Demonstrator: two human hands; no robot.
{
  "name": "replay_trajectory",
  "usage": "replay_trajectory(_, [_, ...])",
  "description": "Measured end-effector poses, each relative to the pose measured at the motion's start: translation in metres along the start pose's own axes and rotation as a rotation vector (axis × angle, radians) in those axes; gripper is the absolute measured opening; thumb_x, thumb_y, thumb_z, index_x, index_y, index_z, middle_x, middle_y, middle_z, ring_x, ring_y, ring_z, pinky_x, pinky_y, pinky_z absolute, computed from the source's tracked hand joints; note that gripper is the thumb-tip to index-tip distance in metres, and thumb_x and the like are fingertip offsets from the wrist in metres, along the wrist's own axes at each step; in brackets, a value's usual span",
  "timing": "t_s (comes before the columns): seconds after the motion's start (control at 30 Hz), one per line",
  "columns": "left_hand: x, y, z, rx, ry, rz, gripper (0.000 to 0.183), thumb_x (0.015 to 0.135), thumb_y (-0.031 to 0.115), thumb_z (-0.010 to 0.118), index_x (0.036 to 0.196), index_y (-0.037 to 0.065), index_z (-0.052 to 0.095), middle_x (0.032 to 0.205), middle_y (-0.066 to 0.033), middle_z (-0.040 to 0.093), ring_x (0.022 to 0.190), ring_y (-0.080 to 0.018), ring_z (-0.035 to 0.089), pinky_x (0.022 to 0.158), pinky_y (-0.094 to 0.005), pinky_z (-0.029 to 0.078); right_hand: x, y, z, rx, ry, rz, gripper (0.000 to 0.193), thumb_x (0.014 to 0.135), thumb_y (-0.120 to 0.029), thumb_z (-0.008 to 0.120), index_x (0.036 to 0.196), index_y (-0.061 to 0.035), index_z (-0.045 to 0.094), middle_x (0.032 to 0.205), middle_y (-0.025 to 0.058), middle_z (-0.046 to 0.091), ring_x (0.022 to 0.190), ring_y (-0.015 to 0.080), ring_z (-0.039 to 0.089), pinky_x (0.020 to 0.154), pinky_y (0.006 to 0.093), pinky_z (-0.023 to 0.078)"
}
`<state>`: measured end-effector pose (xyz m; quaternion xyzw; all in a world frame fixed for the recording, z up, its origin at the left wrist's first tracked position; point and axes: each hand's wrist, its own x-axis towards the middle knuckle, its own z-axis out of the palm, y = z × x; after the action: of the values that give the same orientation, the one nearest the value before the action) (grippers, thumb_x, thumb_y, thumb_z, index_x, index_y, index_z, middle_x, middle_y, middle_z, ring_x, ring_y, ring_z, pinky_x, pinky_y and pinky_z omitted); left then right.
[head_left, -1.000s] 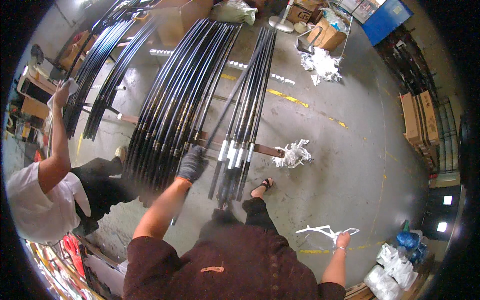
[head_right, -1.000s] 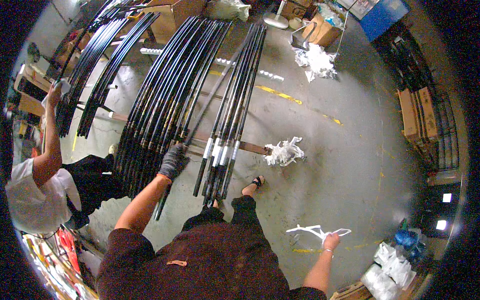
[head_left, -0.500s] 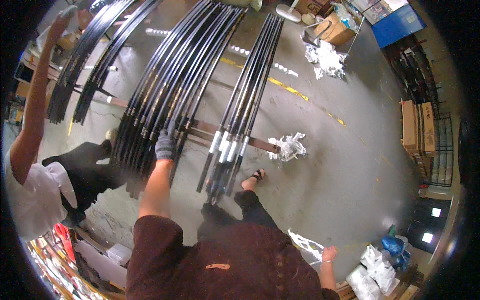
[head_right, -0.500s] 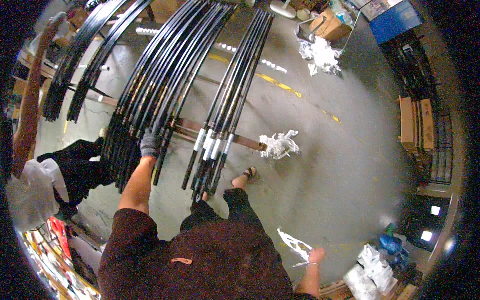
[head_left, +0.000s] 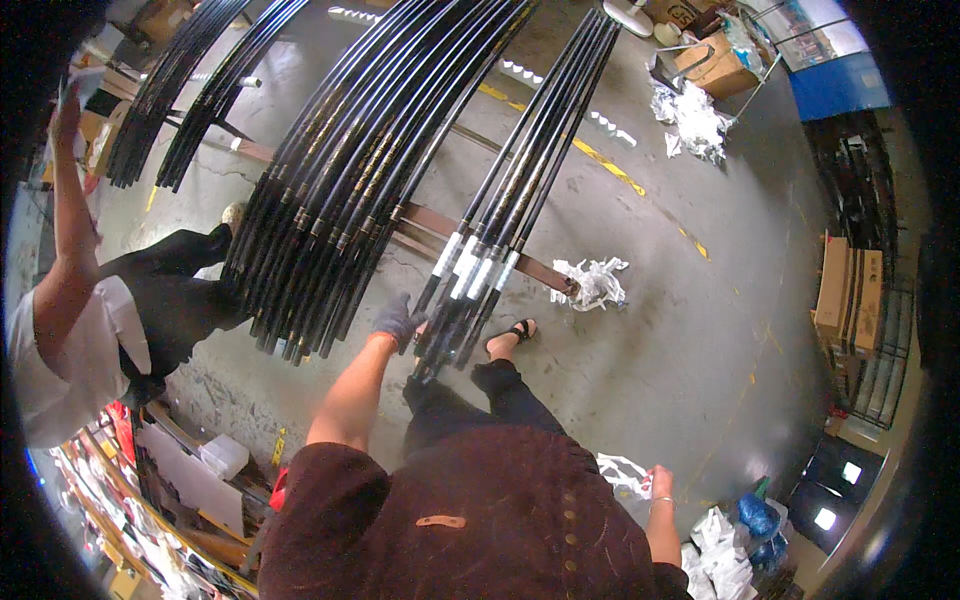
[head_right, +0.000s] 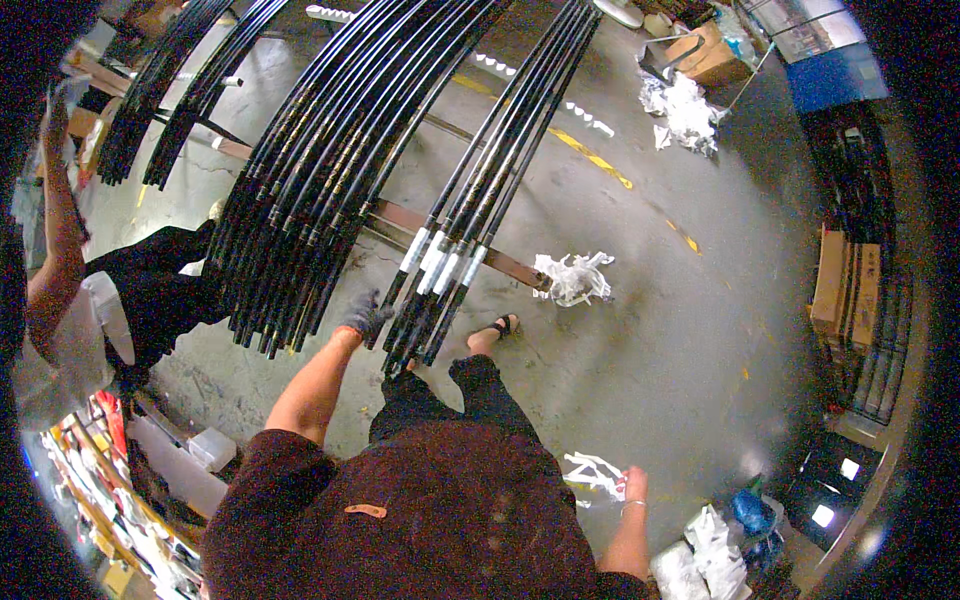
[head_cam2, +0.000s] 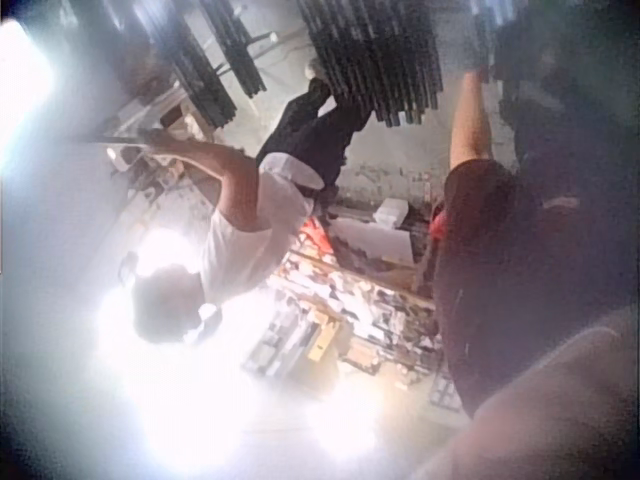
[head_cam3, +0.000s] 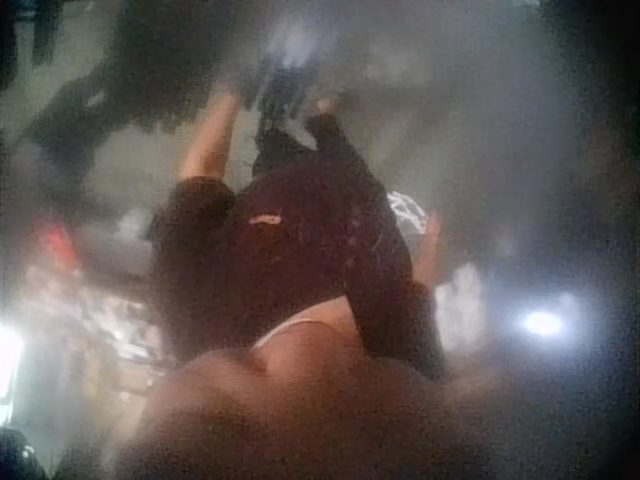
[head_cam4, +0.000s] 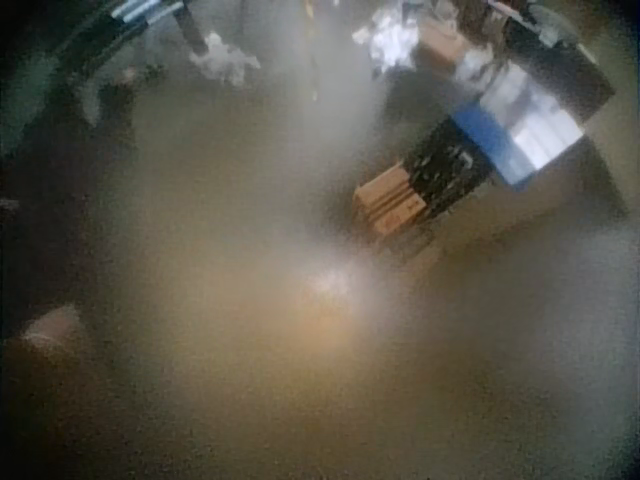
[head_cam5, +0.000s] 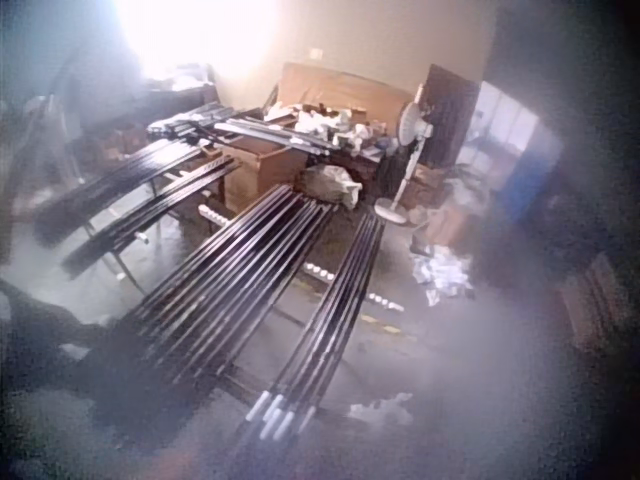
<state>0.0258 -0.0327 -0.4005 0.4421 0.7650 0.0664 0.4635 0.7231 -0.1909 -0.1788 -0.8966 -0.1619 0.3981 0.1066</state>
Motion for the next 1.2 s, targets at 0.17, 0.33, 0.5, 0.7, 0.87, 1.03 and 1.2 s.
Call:
replay_trajectory(0.17, [-0.047, 0.007, 0.000, -0.188, 0.110, 0.049, 0.058, 0.080, 0.024, 0.066, 0.128, -0.001, 0.047, 0.114, -0.0225, 0.060, 0.106, -0.0342, 0.058, 0.092, -0.0379, 0.044, -0.006, -0.063, 0.039, -0.646, 0.330, -0.535, 0.014, 0.075, -0.008, 0.059, 0.064, -0.0020, 0.054, 0.055, 0.0108, 0.053, 0.049, 0.0261, 0.051, 0.051, 0.0395, 0.043])
replay_trajectory(0.33, [-0.093, 0.049, -0.055, -0.828, -0.097, 0.110, 0.031, 0.083, 0.018, 0.063, 0.111, 0.007, 0.057, 0.078, 0.0013, 0.055, 0.063, -0.0091, 0.051, 0.052, -0.0258, 0.045, -0.032, -0.141, 0.089, -0.665, 0.397, -0.700, 0.008, 0.069, -0.003, 0.060, 0.074, -0.0025, 0.054, 0.062, 0.0129, 0.049, 0.066, 0.0291, 0.059, 0.063, 0.0387, 0.045])
replay_trajectory(0.5, [-0.127, 0.129, -0.132, -1.105, -0.434, 0.203, 0.044, 0.082, 0.025, 0.065, 0.120, 0.005, 0.055, 0.078, 0.0001, 0.059, 0.063, -0.0102, 0.053, 0.057, -0.0253, 0.045, -0.070, -0.199, 0.158, -0.266, 0.096, -0.964, 0.051, 0.065, 0.009, 0.062, 0.111, -0.0076, 0.048, 0.096, 0.0075, 0.054, 0.076, 0.0181, 0.055, 0.068, 0.0308, 0.048])
replay_trajectory(0.7, [-0.149, 0.201, -0.156, -1.332, -0.768, 0.416, 0.066, 0.081, 0.030, 0.069, 0.136, 0.005, 0.042, 0.101, -0.0045, 0.060, 0.091, -0.0153, 0.059, 0.080, -0.0312, 0.050, -0.167, -0.273, 0.192, -0.117, -0.258, -0.790, 0.047, 0.073, 0.006, 0.046, 0.118, -0.0059, 0.050, 0.106, 0.0120, 0.057, 0.098, 0.0231, 0.058, 0.087, 0.0328, 0.046])
replay_trajectory(0.87, [-0.160, 0.237, -0.154, -1.308, -0.884, 0.568, 0.070, 0.083, 0.023, 0.067, 0.140, 0.000, 0.033, 0.100, -0.0061, 0.060, 0.089, -0.0183, 0.061, 0.082, -0.0305, 0.050, -0.237, -0.296, 0.199, -0.108, -0.401, -1.165, 0.030, 0.080, 0.001, 0.048, 0.106, -0.0017, 0.062, 0.098, 0.0105, 0.060, 0.089, 0.0200, 0.060, 0.073, 0.0299, 0.048])
replay_trajectory(1.03, [-0.172, 0.260, -0.158, -1.092, -0.833, 0.683, 0.061, 0.082, 0.028, 0.070, 0.130, 0.000, 0.044, 0.109, -0.0116, 0.062, 0.111, -0.0288, 0.058, 0.098, -0.0415, 0.044, -0.310, -0.299, 0.226, -0.092, -0.469, -1.259, 0.029, 0.077, -0.015, 0.071, 0.100, 0.0006, 0.065, 0.084, 0.0095, 0.060, 0.075, 0.0160, 0.058, 0.071, 0.0293, 0.048])
replay_trajectory(1.2, [-0.173, 0.261, -0.156, -1.112, -0.925, 0.683, 0.069, 0.080, 0.028, 0.072, 0.135, 0.000, 0.040, 0.116, -0.0154, 0.061, 0.113, -0.0287, 0.057, 0.099, -0.0421, 0.043, -0.311, -0.291, 0.246, 0.120, -0.479, -1.231, 0.029, 0.079, -0.020, 0.069, 0.098, 0.0020, 0.065, 0.087, 0.0153, 0.063, 0.077, 0.0271, 0.062, 0.072, 0.0362, 0.049])
